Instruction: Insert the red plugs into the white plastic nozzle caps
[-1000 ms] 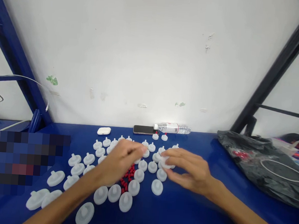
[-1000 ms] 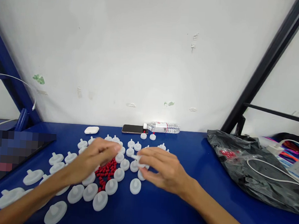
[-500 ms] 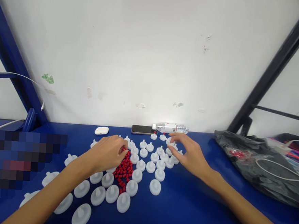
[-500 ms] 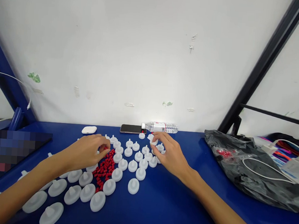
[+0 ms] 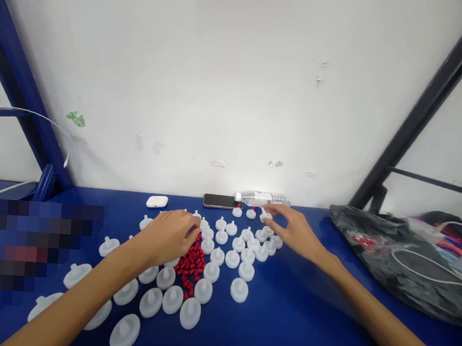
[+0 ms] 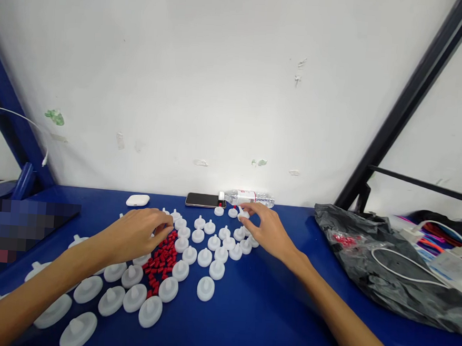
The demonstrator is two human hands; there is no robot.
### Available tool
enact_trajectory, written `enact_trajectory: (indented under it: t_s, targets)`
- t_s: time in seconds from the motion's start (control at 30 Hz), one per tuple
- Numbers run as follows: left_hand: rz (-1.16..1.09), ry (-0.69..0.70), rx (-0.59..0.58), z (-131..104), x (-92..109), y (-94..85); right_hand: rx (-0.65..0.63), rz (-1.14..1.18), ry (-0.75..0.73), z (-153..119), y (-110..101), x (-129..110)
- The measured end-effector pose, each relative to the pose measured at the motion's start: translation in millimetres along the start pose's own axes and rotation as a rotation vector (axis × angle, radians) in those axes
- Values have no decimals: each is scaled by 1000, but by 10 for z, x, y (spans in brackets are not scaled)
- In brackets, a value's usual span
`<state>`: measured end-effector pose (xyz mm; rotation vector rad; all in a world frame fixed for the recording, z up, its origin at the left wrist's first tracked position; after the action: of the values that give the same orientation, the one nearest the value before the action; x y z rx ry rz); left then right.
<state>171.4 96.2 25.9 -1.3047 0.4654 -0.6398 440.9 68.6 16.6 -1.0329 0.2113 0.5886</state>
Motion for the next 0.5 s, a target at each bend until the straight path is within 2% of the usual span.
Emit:
enact_trajectory:
  t_s: [0.27,0.5]
  targets:
    - [3,11,32,10,-31,12,-166,38,31,155,314,31]
    - [8,11,33,-4,-31,19,-165,-57,82,310,258,121]
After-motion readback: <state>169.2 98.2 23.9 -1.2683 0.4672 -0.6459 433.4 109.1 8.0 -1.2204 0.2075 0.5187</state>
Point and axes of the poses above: each hand's wrist, its own z-axis towards the middle knuckle, its own y-axis out of the palm, x = y × z, the point moved 8 cm from there along z, towards the middle knuckle, and after that the axes turned 1 degree about z, right-handed, at the moved point
